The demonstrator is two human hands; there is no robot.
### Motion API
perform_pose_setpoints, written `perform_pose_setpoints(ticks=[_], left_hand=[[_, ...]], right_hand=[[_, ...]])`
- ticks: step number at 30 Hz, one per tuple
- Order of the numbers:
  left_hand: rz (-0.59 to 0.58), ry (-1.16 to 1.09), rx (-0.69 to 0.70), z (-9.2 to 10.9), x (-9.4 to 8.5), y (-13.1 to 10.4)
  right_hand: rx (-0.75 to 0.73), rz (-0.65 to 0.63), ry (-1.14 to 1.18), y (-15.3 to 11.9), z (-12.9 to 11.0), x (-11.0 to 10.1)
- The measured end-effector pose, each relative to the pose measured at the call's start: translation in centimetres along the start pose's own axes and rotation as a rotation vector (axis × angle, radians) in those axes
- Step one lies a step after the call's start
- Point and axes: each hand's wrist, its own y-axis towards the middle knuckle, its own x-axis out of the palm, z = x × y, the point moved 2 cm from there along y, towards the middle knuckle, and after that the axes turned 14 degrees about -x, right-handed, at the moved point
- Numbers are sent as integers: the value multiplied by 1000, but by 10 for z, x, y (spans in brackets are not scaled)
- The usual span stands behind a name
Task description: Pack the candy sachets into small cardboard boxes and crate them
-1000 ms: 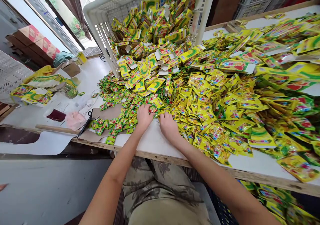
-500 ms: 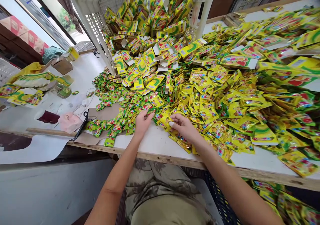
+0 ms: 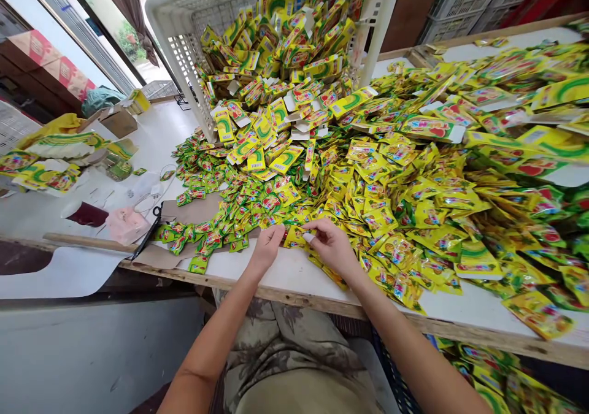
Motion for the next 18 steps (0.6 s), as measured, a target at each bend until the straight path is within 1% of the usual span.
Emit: perform_pose_setpoints(ticks=[2,4,8,11,16,17,18], left_hand=[[-53,70,27,1,6,-1],[-86,138,46,0,12,-1],[-48,184,43,-2,15,-2],[-40,158,29,1,16,-3],[-81,18,1,6,23,-6],[-65,18,13,6,23,-7],[-23,46,46,5,22,-8]], right_hand=[[-42,-16,-51,0,-4,-3],[-27,-23,-31,0,-4,-3],[120,11,126,0,1,0],[206,36,253,-1,5,2],[224,4,399,0,5,0],[216,22,400,-1,5,-1],[210,54,389,-1,4,-2]])
